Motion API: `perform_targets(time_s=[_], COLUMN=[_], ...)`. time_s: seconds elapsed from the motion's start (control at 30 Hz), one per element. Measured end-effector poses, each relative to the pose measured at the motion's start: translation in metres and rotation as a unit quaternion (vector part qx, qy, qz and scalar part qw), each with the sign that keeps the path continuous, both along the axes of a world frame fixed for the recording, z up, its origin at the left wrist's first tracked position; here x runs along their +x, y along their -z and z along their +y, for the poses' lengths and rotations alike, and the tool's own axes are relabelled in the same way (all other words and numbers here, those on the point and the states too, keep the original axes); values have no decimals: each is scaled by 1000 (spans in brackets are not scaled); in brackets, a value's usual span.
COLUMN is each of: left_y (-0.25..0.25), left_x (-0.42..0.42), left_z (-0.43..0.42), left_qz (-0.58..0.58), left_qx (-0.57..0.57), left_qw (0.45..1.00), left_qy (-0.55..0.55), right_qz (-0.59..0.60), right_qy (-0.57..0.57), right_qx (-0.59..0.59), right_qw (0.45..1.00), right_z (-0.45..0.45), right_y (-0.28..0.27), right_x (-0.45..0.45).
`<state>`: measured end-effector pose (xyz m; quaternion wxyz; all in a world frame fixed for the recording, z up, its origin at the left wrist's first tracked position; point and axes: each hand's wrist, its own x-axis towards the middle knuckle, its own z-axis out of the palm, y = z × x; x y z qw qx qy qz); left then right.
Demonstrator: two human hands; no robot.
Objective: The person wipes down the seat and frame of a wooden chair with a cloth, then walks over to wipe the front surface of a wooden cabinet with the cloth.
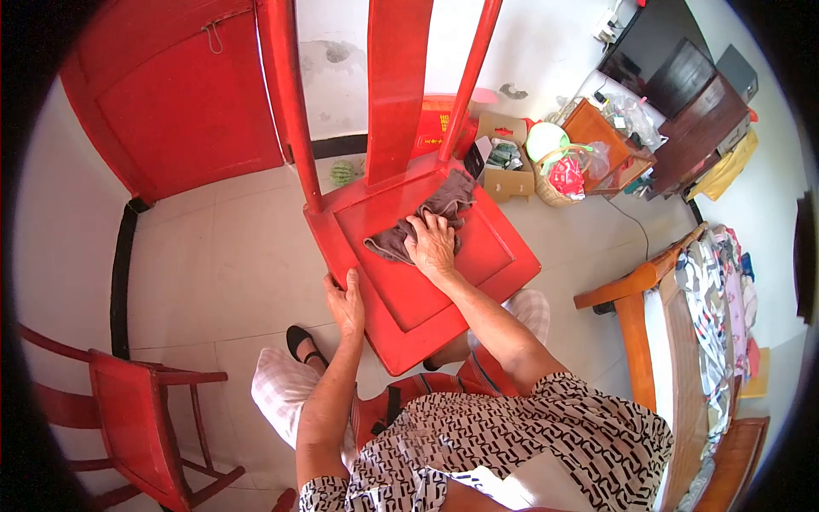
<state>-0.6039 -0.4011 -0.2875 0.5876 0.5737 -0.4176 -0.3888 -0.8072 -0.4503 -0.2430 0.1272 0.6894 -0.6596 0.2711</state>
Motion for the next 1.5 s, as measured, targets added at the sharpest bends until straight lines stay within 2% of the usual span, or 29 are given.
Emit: perform_targets(time_s=[0.13,0.27,0.53,0.67,0.73,0.8,0.87,1.0,1.13,1.17,1.27,1.4,1.47,1.5], left_y=[-9,-12,-14,-22,-31,-19,-24,-38,-27,-27,-21,-41,-39,-36], left_x=[1,-1,0,2,2,3,1,-1,-2,-1,-1,-2,-1,-2], left_z=[2,5,6,10,14,11,11,17,14,13,14,22,24,22], left_qz=[-27,29,-30,-37,-60,-20,2,-2,31,34,29,8,35,39], left_qx=[18,-9,14,13,40,14,20,30,9,0,16,42,41,42], left_qw=[999,1000,999,999,997,1000,1000,1000,999,999,999,999,998,998], left_qy=[-4,5,-11,4,-1,9,19,9,22,25,18,11,18,18], right_qz=[2,-60,-35,-57,-34,-10,33,-56,-27,-21,-130,-268,-223,-195], right_qy=[5,36,-165,-341,-363,-380,-322,-92,-67,-45,-18,3,62,73], right_qx=[-11,18,19,35,65,98,93,38,163,165,168,-28,-4,73], right_qw=[1000,997,985,938,929,920,942,994,984,985,977,963,973,975], right_z=[-1,-13,-24,-14,-4,9,17,-10,-51,-56,-78,-120,-138,-134], right_y=[3,6,-5,-9,-12,-18,-24,-24,-33,-40,-44,-17,4,0], right_x=[1,24,68,43,32,16,-1,-19,-30,-27,-35,-72,-88,-84])
